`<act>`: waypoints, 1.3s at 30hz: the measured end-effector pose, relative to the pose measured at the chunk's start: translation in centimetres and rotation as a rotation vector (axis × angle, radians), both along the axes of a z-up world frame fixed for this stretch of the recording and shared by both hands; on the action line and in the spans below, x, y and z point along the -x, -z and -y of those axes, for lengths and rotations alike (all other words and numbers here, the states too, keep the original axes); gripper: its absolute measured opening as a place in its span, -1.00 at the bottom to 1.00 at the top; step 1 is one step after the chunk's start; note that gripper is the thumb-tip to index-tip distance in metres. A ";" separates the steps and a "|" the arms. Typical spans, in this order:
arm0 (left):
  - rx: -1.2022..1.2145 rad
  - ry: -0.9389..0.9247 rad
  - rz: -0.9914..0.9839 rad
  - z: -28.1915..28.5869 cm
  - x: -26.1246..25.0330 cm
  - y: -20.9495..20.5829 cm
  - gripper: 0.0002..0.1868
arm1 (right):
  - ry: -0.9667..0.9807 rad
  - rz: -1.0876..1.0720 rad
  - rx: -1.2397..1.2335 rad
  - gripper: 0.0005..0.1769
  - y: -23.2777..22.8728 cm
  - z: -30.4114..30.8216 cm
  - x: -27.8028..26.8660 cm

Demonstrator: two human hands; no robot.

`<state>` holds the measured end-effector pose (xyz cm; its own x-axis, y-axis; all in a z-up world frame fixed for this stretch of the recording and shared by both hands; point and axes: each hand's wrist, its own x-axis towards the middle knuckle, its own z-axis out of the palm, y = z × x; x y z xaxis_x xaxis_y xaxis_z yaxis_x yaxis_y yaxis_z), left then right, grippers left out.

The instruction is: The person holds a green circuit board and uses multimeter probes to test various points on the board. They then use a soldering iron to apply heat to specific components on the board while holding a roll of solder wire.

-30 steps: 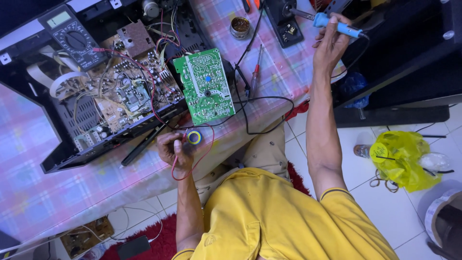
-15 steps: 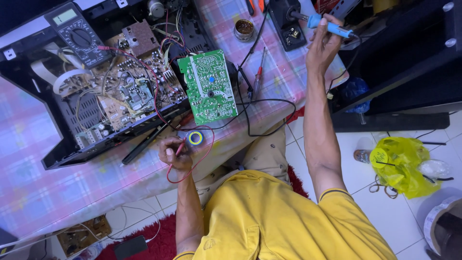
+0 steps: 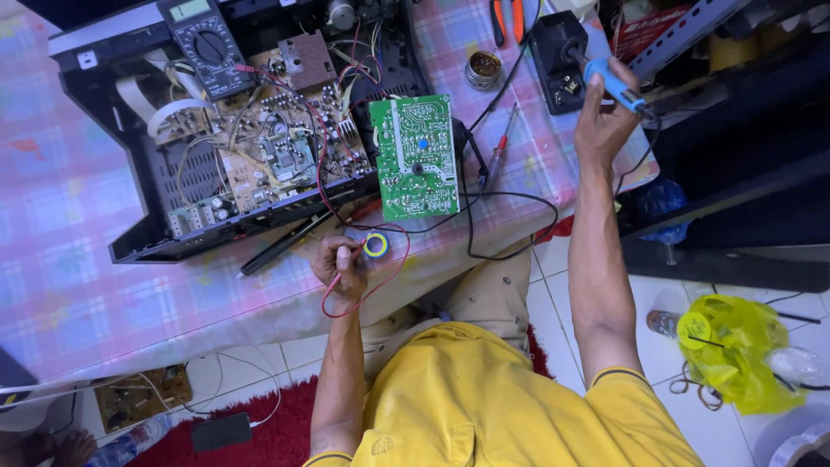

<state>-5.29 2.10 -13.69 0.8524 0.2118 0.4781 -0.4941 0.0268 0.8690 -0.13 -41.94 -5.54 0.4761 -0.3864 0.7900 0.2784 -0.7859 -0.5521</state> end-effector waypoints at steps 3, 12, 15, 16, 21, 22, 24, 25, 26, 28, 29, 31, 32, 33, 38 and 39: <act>-0.101 -0.046 -0.023 0.0 0.0 -0.9 -0.68 | -0.029 -0.075 0.185 -0.62 -1.2 -0.1 0.7; -0.075 0.010 -0.002 -0.2 0.1 0.1 -0.72 | -0.047 -0.103 -0.941 -0.58 5.3 0.9 0.6; -0.079 0.015 0.005 0.0 0.1 -0.3 -0.71 | -0.055 -0.156 -1.128 -0.64 5.0 0.1 0.4; -0.084 0.013 0.001 -0.2 0.4 -0.6 -0.71 | -0.055 -0.161 -1.133 -0.64 4.9 -0.7 1.0; -0.164 0.050 0.032 -0.1 0.1 -1.5 -0.72 | -0.155 -0.410 -0.409 -0.36 4.3 -3.3 3.4; -0.164 0.045 0.034 0.0 -0.1 -1.7 -0.72 | -0.160 -0.410 -0.408 -0.36 3.8 -4.2 3.7; -0.105 0.106 0.069 -0.2 -0.5 -2.3 -0.62 | -0.132 -0.315 0.035 -0.68 3.1 -6.4 4.3; -0.117 0.112 0.065 -0.2 -0.5 -1.7 -0.62 | -0.129 -0.317 0.021 -0.68 2.8 -7.5 4.4; -0.053 0.110 0.058 -0.2 -0.5 -1.0 -0.50 | -0.156 -0.302 0.134 -0.68 2.6 -8.5 4.4; -0.006 0.119 0.034 -0.6 0.0 -0.2 -0.37 | -0.177 -0.302 0.228 -0.68 2.3 -10.3 5.1; 0.029 0.132 0.035 -0.4 -0.2 0.2 -0.30 | -0.209 -0.314 0.260 -0.67 1.9 -10.6 5.0; 0.062 0.146 0.041 -0.2 -0.4 0.7 -0.23 | -0.241 -0.320 0.292 -0.65 1.9 -11.0 4.8; 0.067 0.116 0.025 -0.1 -0.5 1.0 -0.22 | -0.262 -0.327 0.273 -0.68 2.3 -11.1 4.6; 0.066 0.087 0.002 -0.3 -0.2 1.2 -0.22 | -0.286 -0.340 0.248 -0.69 2.8 -11.3 4.6; 0.002 0.063 0.037 0.2 -0.3 0.2 -0.22 | -0.395 -0.306 0.224 -0.48 3.6 -10.9 4.4; -0.049 0.063 0.047 0.3 -0.2 -0.3 -0.21 | -0.418 -0.279 0.199 -0.42 3.6 -11.0 4.6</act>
